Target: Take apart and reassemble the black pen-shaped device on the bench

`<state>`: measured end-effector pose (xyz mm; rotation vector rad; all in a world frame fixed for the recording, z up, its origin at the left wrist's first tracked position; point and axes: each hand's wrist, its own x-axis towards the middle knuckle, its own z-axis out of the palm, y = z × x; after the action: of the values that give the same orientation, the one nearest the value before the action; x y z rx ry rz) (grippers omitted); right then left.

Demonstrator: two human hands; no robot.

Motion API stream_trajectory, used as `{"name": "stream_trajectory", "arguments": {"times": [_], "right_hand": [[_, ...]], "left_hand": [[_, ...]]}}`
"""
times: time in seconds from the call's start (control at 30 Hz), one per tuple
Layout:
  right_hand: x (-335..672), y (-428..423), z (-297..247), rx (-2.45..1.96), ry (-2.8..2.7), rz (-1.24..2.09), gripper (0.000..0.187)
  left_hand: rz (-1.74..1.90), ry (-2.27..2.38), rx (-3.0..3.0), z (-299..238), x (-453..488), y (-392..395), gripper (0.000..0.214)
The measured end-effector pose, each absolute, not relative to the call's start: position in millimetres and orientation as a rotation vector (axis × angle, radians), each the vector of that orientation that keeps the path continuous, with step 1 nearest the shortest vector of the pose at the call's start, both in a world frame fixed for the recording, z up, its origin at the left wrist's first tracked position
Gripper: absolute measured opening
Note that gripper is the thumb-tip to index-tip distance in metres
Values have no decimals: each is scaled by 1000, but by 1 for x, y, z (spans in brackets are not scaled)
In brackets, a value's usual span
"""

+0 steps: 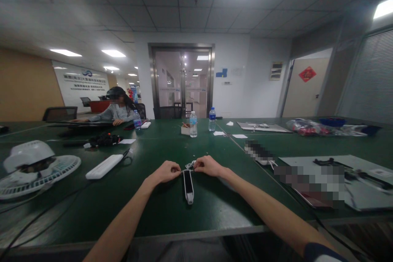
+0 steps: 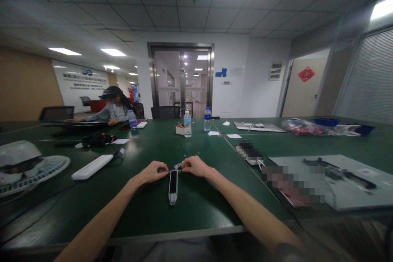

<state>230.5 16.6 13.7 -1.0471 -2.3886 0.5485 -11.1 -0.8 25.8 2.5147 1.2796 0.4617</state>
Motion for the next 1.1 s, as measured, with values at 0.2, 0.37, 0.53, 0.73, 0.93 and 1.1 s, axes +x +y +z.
{"name": "stream_trajectory", "arguments": {"times": [0.2,0.37,0.53,0.73,0.93,1.1], "right_hand": [[227,16,9,-1042,-2343,537,13],[225,15,8,-1009,-2343,547,15],[227,13,11,-980,-2321,601,17],[226,15,7,-976,-2304,606,18],[226,20,-2,-938,-2324,516,17],[226,19,-3,-930,-2315,532,18]], "left_hand": [[464,1266,2505,27,-13,-2,32],[453,1280,2506,27,-13,-2,32],[477,1264,2509,24,-14,1,31],[483,1262,2509,22,-15,3,31],[460,1274,2522,20,-15,5,32],[459,1257,2520,20,-15,5,32]]}}
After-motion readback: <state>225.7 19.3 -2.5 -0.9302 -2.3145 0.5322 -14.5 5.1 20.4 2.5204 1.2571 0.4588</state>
